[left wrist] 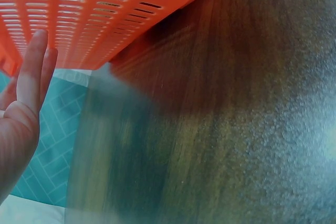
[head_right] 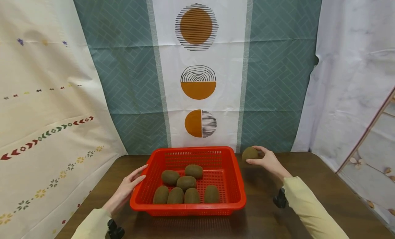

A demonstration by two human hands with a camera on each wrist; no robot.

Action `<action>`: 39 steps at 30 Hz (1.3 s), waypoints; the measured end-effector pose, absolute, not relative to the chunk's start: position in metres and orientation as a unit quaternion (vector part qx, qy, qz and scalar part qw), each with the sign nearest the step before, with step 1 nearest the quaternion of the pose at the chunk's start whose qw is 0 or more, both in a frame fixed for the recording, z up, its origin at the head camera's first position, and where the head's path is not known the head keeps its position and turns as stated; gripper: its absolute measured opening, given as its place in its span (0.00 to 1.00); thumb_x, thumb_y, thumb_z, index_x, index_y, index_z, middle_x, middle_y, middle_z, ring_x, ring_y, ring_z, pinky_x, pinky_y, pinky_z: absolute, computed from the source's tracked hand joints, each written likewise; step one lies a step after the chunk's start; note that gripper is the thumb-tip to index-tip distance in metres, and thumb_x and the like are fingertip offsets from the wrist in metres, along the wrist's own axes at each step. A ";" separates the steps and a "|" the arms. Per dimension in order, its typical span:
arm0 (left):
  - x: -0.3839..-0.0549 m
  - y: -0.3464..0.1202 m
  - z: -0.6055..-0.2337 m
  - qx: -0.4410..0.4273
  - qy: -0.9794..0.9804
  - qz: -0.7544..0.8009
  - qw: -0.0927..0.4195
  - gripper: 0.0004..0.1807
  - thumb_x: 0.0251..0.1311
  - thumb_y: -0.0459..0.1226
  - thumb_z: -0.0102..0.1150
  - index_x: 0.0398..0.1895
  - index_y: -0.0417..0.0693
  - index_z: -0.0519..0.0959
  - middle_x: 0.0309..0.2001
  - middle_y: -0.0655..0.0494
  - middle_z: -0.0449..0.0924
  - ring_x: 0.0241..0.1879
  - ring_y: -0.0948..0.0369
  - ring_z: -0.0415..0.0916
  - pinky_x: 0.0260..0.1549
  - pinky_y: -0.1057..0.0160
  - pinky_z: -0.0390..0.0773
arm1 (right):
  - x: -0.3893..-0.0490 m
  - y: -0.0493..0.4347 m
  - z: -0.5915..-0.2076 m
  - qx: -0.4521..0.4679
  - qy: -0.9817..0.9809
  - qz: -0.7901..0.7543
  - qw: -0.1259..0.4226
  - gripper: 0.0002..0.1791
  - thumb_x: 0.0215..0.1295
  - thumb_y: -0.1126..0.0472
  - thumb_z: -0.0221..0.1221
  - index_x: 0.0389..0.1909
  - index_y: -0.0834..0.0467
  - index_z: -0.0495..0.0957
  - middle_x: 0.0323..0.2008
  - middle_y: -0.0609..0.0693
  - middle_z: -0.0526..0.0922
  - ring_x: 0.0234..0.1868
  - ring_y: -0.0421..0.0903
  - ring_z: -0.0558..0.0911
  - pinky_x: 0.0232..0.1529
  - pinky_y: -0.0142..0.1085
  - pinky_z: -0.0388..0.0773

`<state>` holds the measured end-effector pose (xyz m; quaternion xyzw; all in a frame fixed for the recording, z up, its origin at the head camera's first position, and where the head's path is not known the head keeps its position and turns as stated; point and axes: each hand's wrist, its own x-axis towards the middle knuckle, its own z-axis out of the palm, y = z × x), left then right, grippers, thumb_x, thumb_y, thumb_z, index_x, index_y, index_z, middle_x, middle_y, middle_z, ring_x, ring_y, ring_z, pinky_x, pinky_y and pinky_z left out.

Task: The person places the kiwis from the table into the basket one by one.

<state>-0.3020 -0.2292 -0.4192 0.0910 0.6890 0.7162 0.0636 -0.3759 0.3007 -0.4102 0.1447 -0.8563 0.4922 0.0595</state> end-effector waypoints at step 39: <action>-0.317 -0.236 -0.442 0.099 0.687 0.719 0.038 0.27 0.61 0.38 0.53 0.65 0.51 0.62 0.57 0.40 0.66 0.47 0.45 0.72 0.39 0.49 0.75 | -0.382 0.143 -0.351 0.344 -0.821 0.449 -0.078 0.32 0.48 0.55 0.68 0.53 0.61 0.69 0.49 0.53 0.71 0.45 0.50 0.74 0.42 0.40 0.74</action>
